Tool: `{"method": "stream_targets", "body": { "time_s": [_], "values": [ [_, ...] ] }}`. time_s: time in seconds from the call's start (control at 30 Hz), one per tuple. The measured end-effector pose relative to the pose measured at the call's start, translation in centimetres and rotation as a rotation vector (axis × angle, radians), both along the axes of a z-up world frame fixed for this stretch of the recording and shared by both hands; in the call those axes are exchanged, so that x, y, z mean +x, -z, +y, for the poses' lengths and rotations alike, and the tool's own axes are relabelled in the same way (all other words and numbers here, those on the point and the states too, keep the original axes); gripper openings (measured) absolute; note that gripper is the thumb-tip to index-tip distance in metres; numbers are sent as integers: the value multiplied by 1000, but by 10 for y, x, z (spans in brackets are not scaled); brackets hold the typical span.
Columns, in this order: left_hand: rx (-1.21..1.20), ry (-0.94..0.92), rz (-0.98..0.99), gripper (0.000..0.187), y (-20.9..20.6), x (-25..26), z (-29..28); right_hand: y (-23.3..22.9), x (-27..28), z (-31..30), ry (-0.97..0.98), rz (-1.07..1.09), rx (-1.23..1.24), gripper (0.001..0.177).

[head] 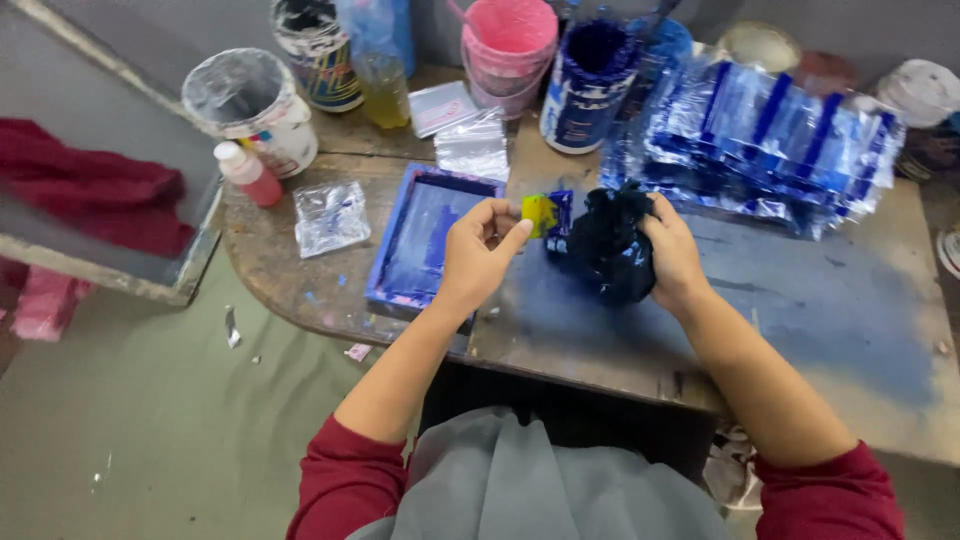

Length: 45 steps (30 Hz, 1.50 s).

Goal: The person cleans a wooden workbench with a dark cloth, then uses a yellow sponge to apply blue paint from a tray onto a dark fabric item. They later wipe a clear plastic sheet with the cloth and place the paint tray on top of it.

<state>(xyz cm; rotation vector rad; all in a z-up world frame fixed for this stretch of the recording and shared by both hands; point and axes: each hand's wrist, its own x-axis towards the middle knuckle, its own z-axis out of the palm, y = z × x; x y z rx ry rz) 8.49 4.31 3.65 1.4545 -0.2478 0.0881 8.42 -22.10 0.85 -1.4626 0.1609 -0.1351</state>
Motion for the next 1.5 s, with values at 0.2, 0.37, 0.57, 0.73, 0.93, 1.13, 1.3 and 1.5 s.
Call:
{"method": "stream_targets", "body": {
  "time_s": [0.2, 0.37, 0.57, 0.73, 0.93, 1.13, 1.3, 1.5],
  "values": [
    [-9, 29, -85, 18, -22, 9, -43, 8, 10, -50, 72, -374, -278, 7],
    [-45, 55, -109, 19, -41, 12, -72, 11, 15, -90, 156, -306, -125, 13],
    [-5, 90, -120, 19, -33, 24, -104, 13, 18, -115, 172, -249, 65, 17],
    [137, 101, -107, 19, -8, 32, -116, -6, 9, -95, 147, -251, 156, 13],
    [288, 74, -116, 15, 4, 31, -117, -29, -1, -70, 53, -282, 207, 19],
    [341, 91, -221, 13, 6, 30, -115, -15, 2, -64, 76, -373, 140, 14],
    [393, 106, -291, 13, 5, 24, -117, 4, 6, -55, 90, -490, -94, 18],
    [407, 168, -431, 6, 2, 13, -122, 1, -3, -38, 148, -552, -398, 26]
  ]
}}
